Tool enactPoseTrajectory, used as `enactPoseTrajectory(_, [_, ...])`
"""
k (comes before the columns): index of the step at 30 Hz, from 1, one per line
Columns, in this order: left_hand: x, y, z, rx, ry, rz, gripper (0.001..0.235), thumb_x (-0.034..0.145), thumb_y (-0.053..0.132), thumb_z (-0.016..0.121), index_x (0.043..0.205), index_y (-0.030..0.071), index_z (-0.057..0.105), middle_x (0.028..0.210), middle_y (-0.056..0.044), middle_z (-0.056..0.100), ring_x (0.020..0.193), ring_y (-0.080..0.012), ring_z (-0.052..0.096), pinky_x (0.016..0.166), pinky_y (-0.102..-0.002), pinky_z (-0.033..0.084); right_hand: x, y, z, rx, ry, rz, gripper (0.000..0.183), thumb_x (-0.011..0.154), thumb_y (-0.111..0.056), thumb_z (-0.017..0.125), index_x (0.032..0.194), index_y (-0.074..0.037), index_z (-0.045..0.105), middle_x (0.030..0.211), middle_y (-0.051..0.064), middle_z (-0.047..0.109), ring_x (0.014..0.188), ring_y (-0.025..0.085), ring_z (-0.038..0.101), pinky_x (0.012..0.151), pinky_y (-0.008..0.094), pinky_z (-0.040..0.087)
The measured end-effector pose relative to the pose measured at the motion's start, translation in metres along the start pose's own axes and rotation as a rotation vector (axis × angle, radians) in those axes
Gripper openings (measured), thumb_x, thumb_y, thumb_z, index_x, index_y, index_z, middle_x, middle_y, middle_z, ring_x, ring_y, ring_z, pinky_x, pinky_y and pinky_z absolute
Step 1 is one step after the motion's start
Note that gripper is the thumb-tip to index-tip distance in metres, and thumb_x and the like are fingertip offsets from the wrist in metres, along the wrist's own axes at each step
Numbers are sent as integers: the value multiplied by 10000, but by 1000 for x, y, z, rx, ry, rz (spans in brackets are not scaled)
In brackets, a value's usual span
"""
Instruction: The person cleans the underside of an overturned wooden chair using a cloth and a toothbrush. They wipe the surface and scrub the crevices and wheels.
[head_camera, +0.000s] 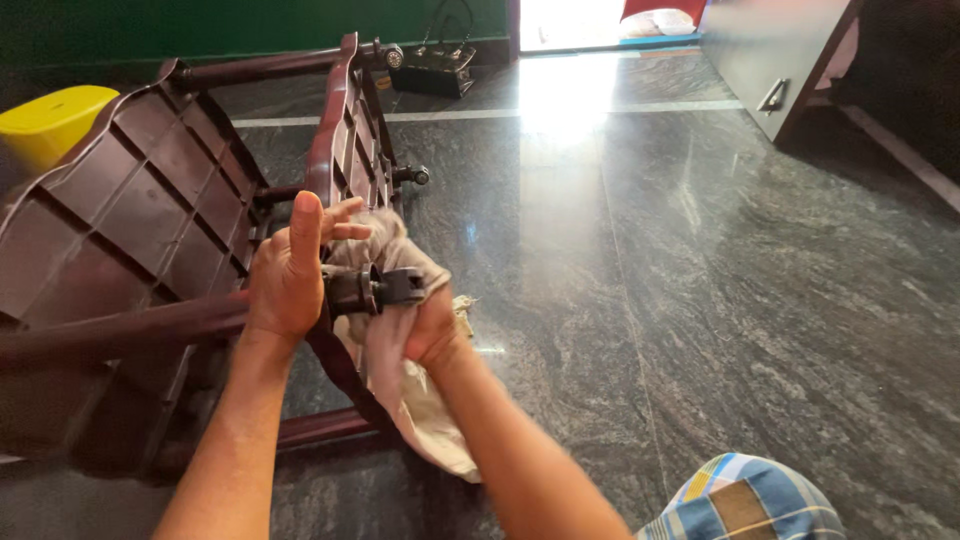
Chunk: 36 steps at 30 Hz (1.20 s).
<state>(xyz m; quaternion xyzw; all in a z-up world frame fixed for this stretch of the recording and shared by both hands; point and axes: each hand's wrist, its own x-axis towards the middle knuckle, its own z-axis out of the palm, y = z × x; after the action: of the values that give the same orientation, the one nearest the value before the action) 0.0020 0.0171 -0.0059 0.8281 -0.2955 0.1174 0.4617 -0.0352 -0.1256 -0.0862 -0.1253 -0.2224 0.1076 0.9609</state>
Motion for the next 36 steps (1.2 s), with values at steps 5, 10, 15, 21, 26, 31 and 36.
enactPoseTrajectory(5, [-3,-2,3,-14,27,46,1005,951,778,87,1334,70,690,1119,-86,795,1197,-247,687,1047,-343,451,9,-22,-12,-290,29,158,403,953,-229,595,1284,0,622,1154,129,726,999,210,720,915,360,592])
enactPoseTrajectory(10, [-6,-6,2,9,53,80,1001,963,789,103,1385,62,646,1185,-90,776,1270,-275,644,1086,-366,412,25,-41,-43,-829,339,222,361,992,-254,625,1221,26,636,1053,129,718,861,201,729,724,368,626])
enactPoseTrajectory(15, [-9,-11,5,57,47,78,1004,955,796,85,1374,92,666,1235,-94,746,1319,-304,603,1093,-375,403,5,-21,-67,-386,157,196,431,1041,-341,559,1249,28,634,1085,142,732,913,192,746,830,332,633])
enactPoseTrajectory(21, [-2,-11,6,68,30,139,1009,997,796,113,1191,60,776,1440,-94,639,1344,-315,597,1105,-383,398,17,-34,-60,-399,203,-76,370,1068,-334,507,1324,-77,578,1111,113,722,891,177,733,775,318,620])
enactPoseTrajectory(26, [-8,-10,13,91,136,118,735,1056,677,342,1253,96,746,1144,-113,778,1083,-289,734,940,-375,527,15,-36,-80,-498,530,-434,302,1109,-266,521,1300,-43,590,1097,106,715,818,159,700,679,288,595])
enactPoseTrajectory(31, [-10,-11,28,277,413,111,430,1095,443,625,1134,50,794,1041,-191,759,946,-315,744,813,-413,565,-8,40,-125,-126,259,-236,237,1151,-199,535,1276,-9,601,1084,99,707,746,142,668,582,258,570])
enactPoseTrajectory(36, [-22,-19,35,177,526,251,262,1093,255,688,1113,10,778,1043,-177,770,962,-253,781,830,-368,582,-30,130,-172,-386,332,-134,248,1082,-152,549,1268,-9,631,960,75,659,661,129,580,492,249,457])
